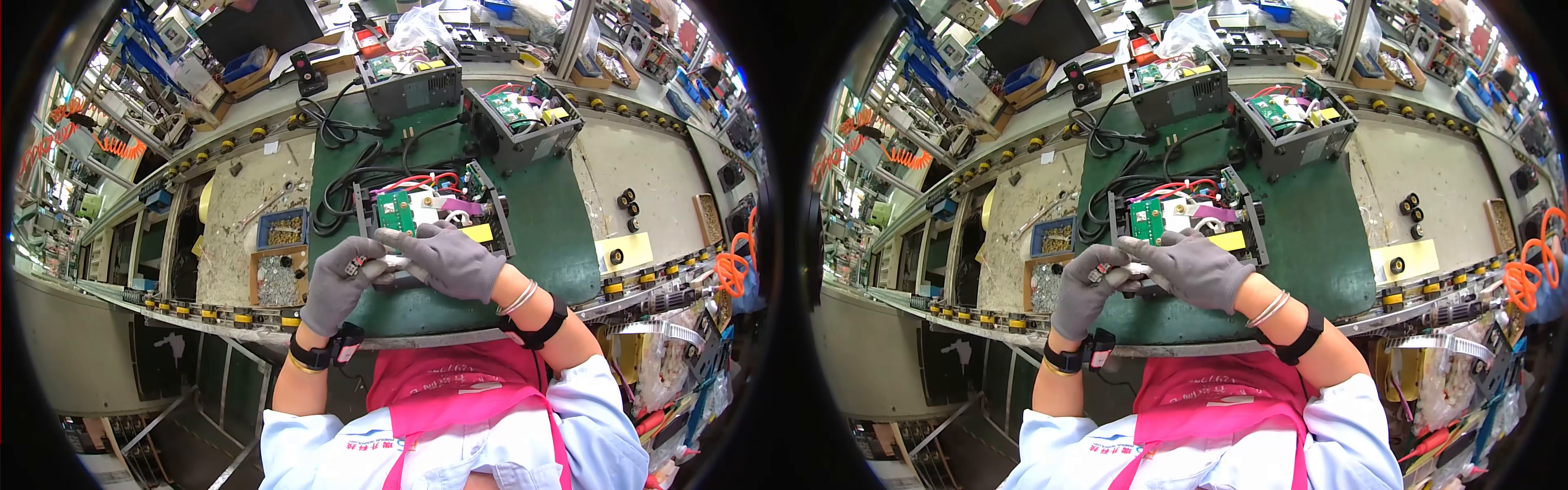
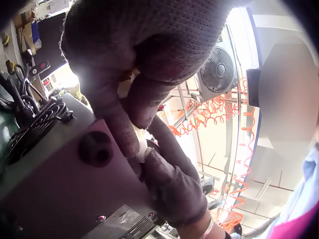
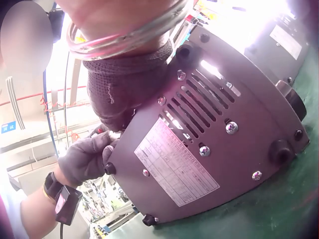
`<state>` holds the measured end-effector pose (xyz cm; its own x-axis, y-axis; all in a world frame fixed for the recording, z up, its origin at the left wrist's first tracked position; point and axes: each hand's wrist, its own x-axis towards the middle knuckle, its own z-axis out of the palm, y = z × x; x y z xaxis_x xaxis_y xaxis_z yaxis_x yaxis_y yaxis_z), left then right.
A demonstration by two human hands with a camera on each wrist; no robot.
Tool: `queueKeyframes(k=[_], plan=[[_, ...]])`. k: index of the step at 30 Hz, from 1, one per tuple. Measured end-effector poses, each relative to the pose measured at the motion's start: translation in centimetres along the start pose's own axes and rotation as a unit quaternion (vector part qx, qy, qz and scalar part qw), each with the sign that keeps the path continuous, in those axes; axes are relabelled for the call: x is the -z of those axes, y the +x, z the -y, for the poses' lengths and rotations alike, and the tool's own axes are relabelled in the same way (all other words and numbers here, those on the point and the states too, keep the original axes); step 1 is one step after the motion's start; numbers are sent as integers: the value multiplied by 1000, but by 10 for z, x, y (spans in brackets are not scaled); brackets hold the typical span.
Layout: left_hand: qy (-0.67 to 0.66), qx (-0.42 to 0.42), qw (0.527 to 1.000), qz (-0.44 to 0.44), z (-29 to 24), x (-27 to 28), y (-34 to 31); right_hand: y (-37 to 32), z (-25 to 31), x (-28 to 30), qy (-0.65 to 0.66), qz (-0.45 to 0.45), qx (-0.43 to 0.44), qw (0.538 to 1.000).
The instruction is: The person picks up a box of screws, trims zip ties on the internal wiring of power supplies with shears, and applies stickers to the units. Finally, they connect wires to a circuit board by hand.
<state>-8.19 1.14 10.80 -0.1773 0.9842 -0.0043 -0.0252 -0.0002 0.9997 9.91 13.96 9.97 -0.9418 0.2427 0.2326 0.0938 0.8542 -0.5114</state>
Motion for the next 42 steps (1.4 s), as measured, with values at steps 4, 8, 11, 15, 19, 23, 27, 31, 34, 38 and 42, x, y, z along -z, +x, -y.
queueKeyframes(k=[4, 8, 11, 15, 19, 23, 27, 31, 34, 38, 42], plan=[[-4, 5, 1000, 3, -3, -1, 1, 0, -1, 1, 23, 2, 1, 1000], [5, -21, 1000, -3, 1, -1, 1, 0, 4, 2, -7, 4, -1, 1000], [-7, -23, 1000, -8, 1, -2, 1, 2, 7, 5, -12, 23, -19, 999], [-22, -23, 1000, 2, 1, 0, 2, 2, 6, 5, 12, 3, -15, 1000], [9, -8, 1000, 15, -6, 0, 4, 1, 5, 4, 0, -6, -5, 1000], [-70, 49, 995, 46, -10, 5, 9, 3, 6, 6, 1, 31, -33, 999], [-53, 43, 997, 37, -8, 4, 11, 1, 2, 1, -9, -5, -8, 1000], [-21, 15, 999, 39, -6, 3, 8, 0, 5, 0, -36, -20, 0, 999], [-21, 16, 999, 46, -8, 4, 7, 0, 4, -2, -9, -25, -7, 1000], [-21, 15, 998, 49, -8, 4, 8, 1, 3, -4, 6, -18, -23, 1000], [-11, 10, 999, 40, -4, 3, 7, 2, 6, 0, -43, 2, -16, 999]])
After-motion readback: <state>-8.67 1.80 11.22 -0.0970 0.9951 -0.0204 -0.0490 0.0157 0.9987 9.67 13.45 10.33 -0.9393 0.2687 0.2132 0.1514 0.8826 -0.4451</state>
